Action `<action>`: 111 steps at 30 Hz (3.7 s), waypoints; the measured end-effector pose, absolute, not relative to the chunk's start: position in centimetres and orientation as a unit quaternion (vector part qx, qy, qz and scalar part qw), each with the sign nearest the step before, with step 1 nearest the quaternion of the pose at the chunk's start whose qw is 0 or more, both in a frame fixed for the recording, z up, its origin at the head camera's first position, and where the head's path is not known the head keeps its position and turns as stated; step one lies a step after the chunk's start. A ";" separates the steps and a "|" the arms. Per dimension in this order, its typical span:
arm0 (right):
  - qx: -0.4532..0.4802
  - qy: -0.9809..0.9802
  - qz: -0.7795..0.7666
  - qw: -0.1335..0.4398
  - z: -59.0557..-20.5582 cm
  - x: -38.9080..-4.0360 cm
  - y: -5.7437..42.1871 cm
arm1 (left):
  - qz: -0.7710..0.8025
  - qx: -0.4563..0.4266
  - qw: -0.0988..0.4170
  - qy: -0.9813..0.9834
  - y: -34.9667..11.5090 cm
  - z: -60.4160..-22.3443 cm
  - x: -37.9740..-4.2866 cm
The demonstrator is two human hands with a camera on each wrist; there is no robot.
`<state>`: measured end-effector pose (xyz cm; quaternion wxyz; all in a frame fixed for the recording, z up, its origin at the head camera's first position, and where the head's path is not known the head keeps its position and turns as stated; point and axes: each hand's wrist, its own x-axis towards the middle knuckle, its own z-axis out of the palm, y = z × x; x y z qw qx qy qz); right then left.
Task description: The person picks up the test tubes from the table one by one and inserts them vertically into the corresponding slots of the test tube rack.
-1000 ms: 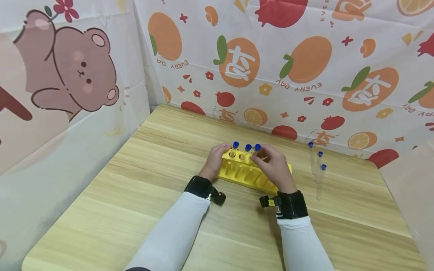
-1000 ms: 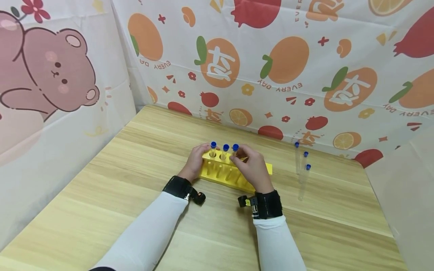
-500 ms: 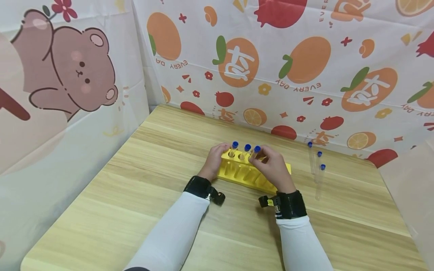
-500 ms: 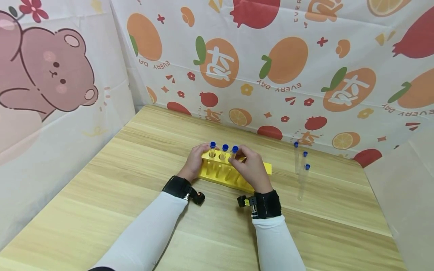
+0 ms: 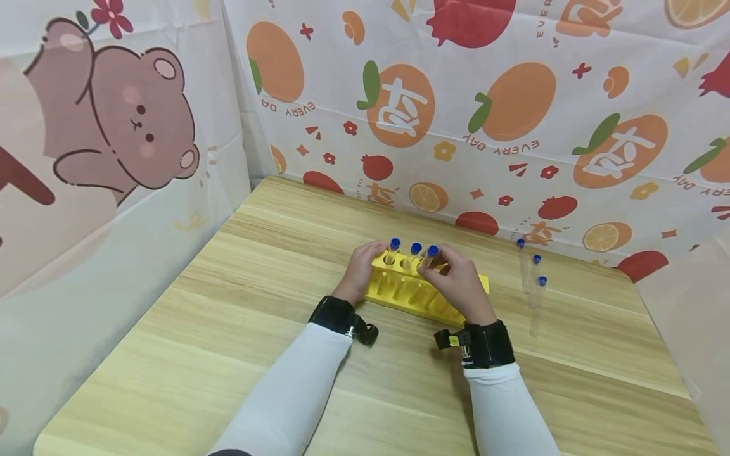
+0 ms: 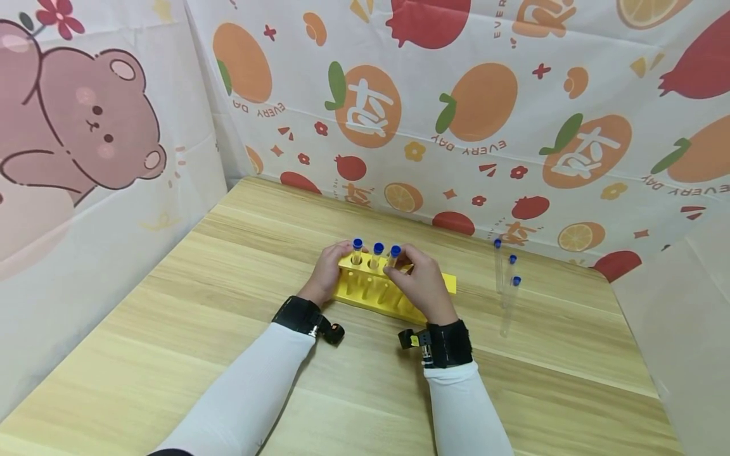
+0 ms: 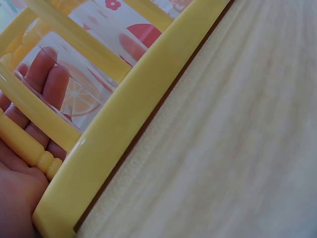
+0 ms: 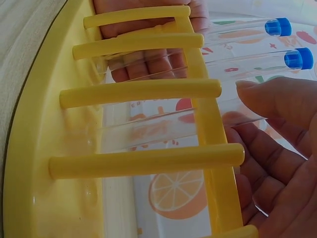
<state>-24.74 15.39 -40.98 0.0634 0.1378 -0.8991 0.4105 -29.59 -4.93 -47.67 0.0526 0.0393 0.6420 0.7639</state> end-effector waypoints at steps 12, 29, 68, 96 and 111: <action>0.136 -0.901 0.408 0.063 -40.9 -24.8 15.3 | 0.765 0.037 0.055 0.641 -5.0 -47.8 -29.8; 0.160 -0.897 0.405 0.075 -40.6 -24.7 15.8 | 0.766 0.042 0.058 0.639 -4.9 -47.9 -29.8; -0.211 -0.903 0.369 -0.059 -44.6 -23.5 35.3 | 0.773 0.036 0.037 0.632 -4.4 -48.0 -29.8; -0.235 -0.858 0.456 -0.037 -44.5 -24.0 35.1 | 0.772 0.040 0.057 0.631 -4.9 -47.8 -29.8; -0.106 -0.760 0.636 0.085 -38.5 -23.6 28.7 | 0.771 0.035 0.038 0.634 -4.8 -48.3 -29.7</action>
